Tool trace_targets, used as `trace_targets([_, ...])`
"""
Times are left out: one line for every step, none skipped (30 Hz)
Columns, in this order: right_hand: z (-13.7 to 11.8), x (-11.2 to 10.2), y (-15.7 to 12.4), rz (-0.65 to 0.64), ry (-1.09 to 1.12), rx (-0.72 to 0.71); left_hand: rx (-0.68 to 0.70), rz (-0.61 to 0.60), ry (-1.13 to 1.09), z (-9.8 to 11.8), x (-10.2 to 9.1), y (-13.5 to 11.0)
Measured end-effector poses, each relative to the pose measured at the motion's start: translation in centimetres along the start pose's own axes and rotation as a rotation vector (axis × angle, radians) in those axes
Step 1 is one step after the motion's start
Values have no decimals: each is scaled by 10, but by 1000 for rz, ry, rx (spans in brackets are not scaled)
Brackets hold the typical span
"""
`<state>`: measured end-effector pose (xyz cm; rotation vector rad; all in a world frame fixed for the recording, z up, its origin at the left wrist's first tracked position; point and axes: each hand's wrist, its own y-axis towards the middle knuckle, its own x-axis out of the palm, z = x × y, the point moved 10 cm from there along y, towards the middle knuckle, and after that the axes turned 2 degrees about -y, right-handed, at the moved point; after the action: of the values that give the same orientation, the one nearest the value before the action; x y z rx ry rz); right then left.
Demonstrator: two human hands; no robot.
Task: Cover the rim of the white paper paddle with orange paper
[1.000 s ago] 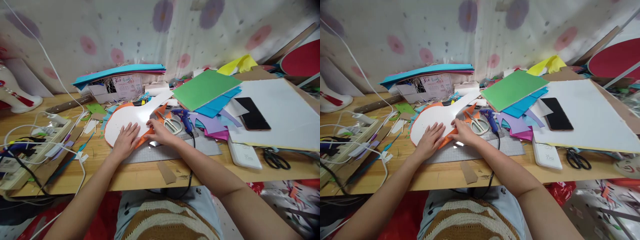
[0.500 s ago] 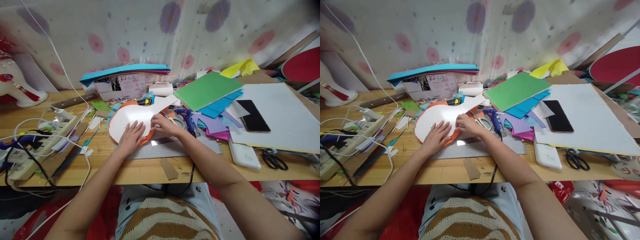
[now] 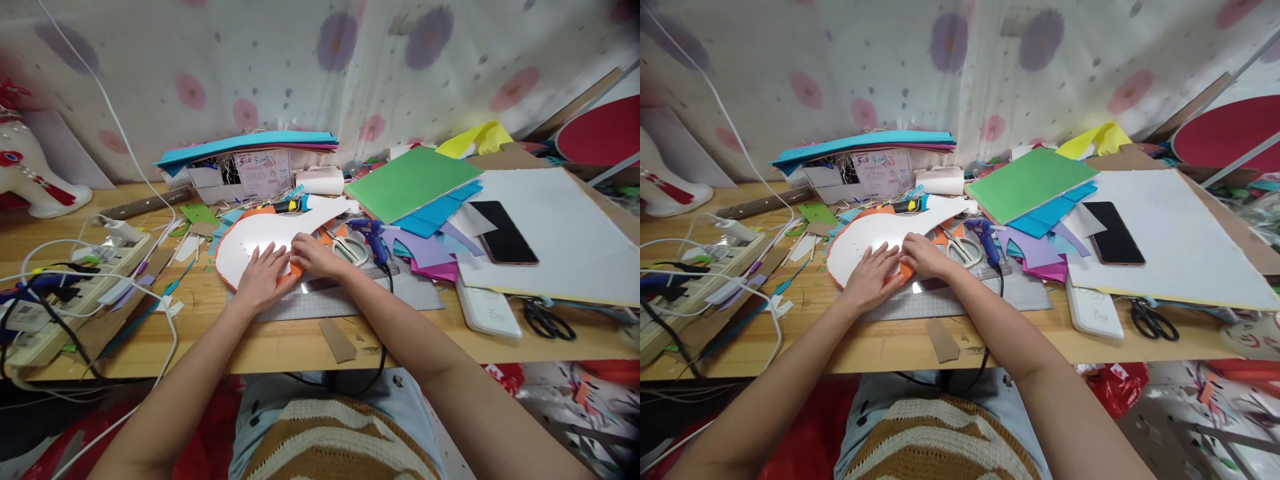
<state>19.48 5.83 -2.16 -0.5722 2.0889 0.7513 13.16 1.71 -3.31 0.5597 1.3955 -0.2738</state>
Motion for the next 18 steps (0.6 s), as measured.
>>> trace_targets([1, 0, 0, 7, 6, 3, -16, 6, 7, 2, 0, 2])
trace_targets([2, 0, 0, 12, 13, 6, -38, 18, 16, 3, 0, 4])
trace_targets([2, 0, 0, 16, 22, 9, -64, 35, 24, 3, 0, 6])
trace_targets([3, 0, -1, 17, 31, 10, -89, 55, 32, 4, -1, 8])
trace_targets([3, 1, -1, 16, 41, 8, -110, 76, 39, 4, -1, 9])
trace_targets([3, 1, -1, 15, 51, 5, -124, 95, 43, 5, -1, 9])
trace_targets([3, 0, -1, 14, 63, 2, -129, 107, 45, 5, -1, 9])
trace_targets([3, 0, -1, 14, 77, 1, -128, 115, 44, 6, 0, 9])
trace_targets([3, 0, -1, 13, 91, 3, -125, 118, 42, 6, 1, 8])
trace_targets([4, 0, -1, 12, 104, 7, -124, 122, 40, 5, 1, 7])
trace_targets([5, -1, -2, 11, 112, 13, -125, 125, 38, 4, 2, 7])
trace_targets([5, -3, -4, 14, 114, 21, -127, 128, 38, 3, 3, 6])
trace_targets([5, -7, -7, 23, 109, 26, -131, 130, 38, 2, 4, 6])
trace_targets([5, -13, -11, 39, 99, 28, -133, 132, 39, 1, 4, 6])
trace_targets([5, -21, -18, 61, 84, 35, -133, 131, 38, 1, 4, 6])
trace_targets([6, -31, -28, 86, 64, 47, -134, 129, 35, 0, 4, 6])
trace_targets([8, -42, -39, 111, 40, 72, -135, 125, 29, 0, 5, 6])
trace_targets([15, -52, -52, 119, 9, 132, -137, 121, 19, 0, 5, 6])
